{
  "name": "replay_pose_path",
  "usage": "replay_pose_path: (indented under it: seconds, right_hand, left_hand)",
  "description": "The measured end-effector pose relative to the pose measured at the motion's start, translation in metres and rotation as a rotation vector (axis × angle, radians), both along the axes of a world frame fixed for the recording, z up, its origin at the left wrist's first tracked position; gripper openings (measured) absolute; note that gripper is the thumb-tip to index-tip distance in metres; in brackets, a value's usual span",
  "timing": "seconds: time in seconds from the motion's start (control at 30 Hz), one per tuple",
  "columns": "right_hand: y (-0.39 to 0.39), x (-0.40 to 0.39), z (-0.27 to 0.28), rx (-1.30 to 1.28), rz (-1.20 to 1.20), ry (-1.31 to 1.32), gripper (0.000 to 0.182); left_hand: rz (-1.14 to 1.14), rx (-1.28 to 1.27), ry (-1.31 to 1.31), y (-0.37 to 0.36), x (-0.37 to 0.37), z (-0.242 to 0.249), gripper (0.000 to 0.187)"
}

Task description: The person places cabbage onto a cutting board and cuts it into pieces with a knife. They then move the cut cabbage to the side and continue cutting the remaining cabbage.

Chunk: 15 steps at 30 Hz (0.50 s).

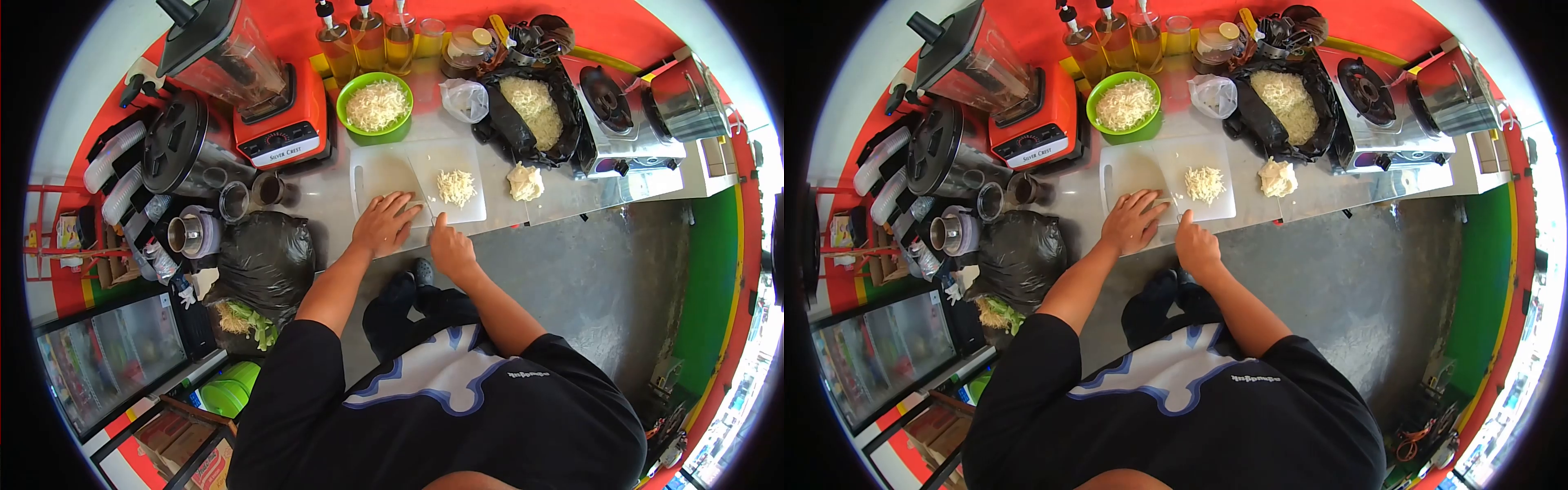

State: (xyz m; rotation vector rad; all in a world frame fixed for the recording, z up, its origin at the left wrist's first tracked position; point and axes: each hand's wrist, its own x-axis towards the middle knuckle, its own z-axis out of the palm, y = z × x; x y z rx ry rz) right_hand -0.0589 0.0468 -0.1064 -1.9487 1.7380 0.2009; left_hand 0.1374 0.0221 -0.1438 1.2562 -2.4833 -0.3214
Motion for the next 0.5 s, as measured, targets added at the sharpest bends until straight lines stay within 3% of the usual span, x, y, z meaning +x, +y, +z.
replay_pose_path:
  seconds: [0.2, 0.43, 0.5]
  right_hand:
    - [-0.019, 0.001, -0.002, -0.006, 0.008, -0.032, 0.038]
    - [0.000, -0.001, -0.008, -0.024, 0.020, 0.008, 0.032]
    - [-0.009, 0.000, -0.009, -0.031, -0.022, -0.092, 0.033]
  left_hand:
    - [0.014, -0.013, -0.001, 0.002, 0.000, -0.001, 0.047]
    - [0.020, -0.005, -0.010, 0.001, 0.001, -0.005, 0.046]
    - [0.019, -0.012, -0.010, 0.000, 0.002, -0.006, 0.045]
